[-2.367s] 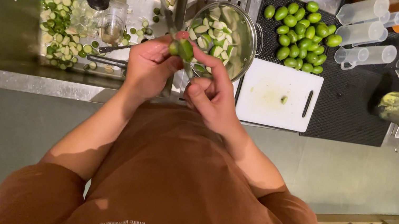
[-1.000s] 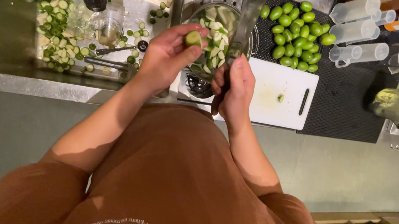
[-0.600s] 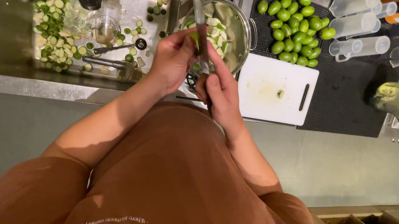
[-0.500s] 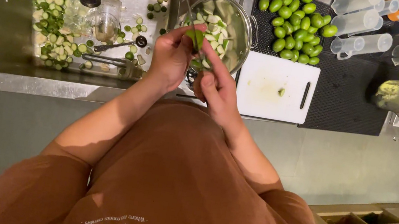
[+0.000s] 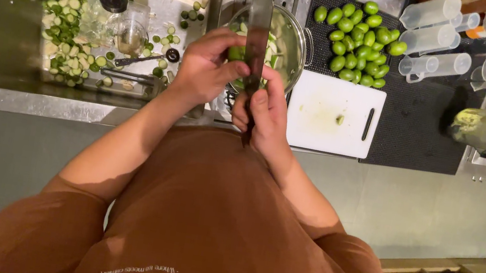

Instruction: The person slices limes one at a time with a cleaver, holding each lime over a metal bowl so the cut pieces fall in while peels and trimmings drop into the sink. They occasionally set a lime on the cutting board to slice it and continue cutting through a pile of whole limes beside the bowl.

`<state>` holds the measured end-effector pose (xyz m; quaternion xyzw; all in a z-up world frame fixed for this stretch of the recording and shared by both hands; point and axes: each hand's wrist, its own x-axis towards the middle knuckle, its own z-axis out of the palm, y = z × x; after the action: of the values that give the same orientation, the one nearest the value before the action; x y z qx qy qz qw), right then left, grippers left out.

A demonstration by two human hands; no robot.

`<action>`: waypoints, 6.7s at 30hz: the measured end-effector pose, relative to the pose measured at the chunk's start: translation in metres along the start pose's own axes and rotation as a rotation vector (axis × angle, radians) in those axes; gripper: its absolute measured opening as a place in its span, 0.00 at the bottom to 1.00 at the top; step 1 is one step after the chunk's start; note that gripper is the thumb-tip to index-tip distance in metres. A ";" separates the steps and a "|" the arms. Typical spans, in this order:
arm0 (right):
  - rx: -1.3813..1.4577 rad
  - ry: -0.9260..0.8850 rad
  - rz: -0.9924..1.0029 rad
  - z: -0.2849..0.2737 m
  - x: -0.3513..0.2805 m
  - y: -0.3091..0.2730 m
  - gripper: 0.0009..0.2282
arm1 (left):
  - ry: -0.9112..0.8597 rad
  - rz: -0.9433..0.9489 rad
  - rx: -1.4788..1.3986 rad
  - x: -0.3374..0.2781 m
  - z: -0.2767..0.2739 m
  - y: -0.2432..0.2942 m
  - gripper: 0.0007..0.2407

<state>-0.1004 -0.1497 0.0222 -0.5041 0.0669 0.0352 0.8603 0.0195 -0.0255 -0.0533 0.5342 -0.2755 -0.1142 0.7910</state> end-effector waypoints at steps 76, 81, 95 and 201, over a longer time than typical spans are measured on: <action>-0.531 0.545 -0.250 -0.065 0.043 0.035 0.27 | 0.218 -0.623 -0.445 0.033 0.033 -0.056 0.25; -0.506 0.455 -0.244 -0.063 0.037 0.024 0.19 | 0.153 -0.579 -0.413 0.034 0.033 -0.051 0.26; -0.240 0.088 0.005 -0.053 0.019 0.009 0.26 | 0.013 -0.529 -0.645 0.028 0.026 -0.053 0.36; 0.031 -0.281 0.183 0.002 -0.002 -0.018 0.33 | -0.294 -0.178 -0.017 -0.009 -0.030 0.054 0.25</action>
<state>-0.0997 -0.1567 0.0395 -0.4728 -0.0081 0.1828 0.8619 0.0230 0.0244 -0.0155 0.5273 -0.3386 -0.2632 0.7335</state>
